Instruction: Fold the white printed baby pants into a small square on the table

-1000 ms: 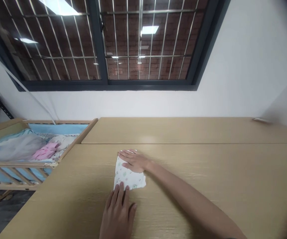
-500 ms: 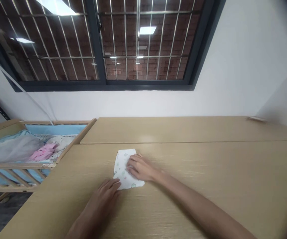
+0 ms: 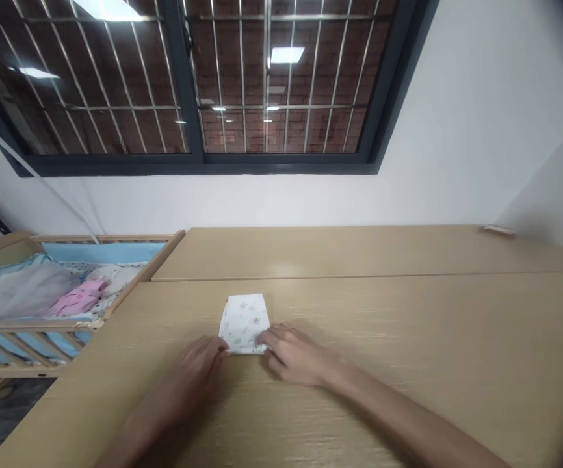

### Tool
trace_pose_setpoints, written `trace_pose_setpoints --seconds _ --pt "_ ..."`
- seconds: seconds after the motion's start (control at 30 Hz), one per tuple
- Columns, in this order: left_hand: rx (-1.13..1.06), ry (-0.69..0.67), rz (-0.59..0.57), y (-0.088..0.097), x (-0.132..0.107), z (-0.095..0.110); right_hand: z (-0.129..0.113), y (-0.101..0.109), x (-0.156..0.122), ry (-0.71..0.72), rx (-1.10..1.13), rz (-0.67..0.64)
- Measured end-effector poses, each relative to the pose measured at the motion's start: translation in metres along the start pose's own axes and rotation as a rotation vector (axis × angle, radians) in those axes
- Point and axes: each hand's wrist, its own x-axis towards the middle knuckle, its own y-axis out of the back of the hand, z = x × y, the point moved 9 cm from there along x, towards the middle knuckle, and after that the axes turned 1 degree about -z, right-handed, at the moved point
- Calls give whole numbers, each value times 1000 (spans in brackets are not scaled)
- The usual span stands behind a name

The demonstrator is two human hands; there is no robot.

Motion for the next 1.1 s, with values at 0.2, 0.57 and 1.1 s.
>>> trace_pose_setpoints --seconds 0.2,0.57,1.1 --pt "-142 125 6 25 8 0 14 16 12 -137 164 95" --pt "-193 312 112 30 80 -52 78 15 51 -312 428 403" --pt "-69 375 295 -2 94 -94 117 0 62 -261 372 661"
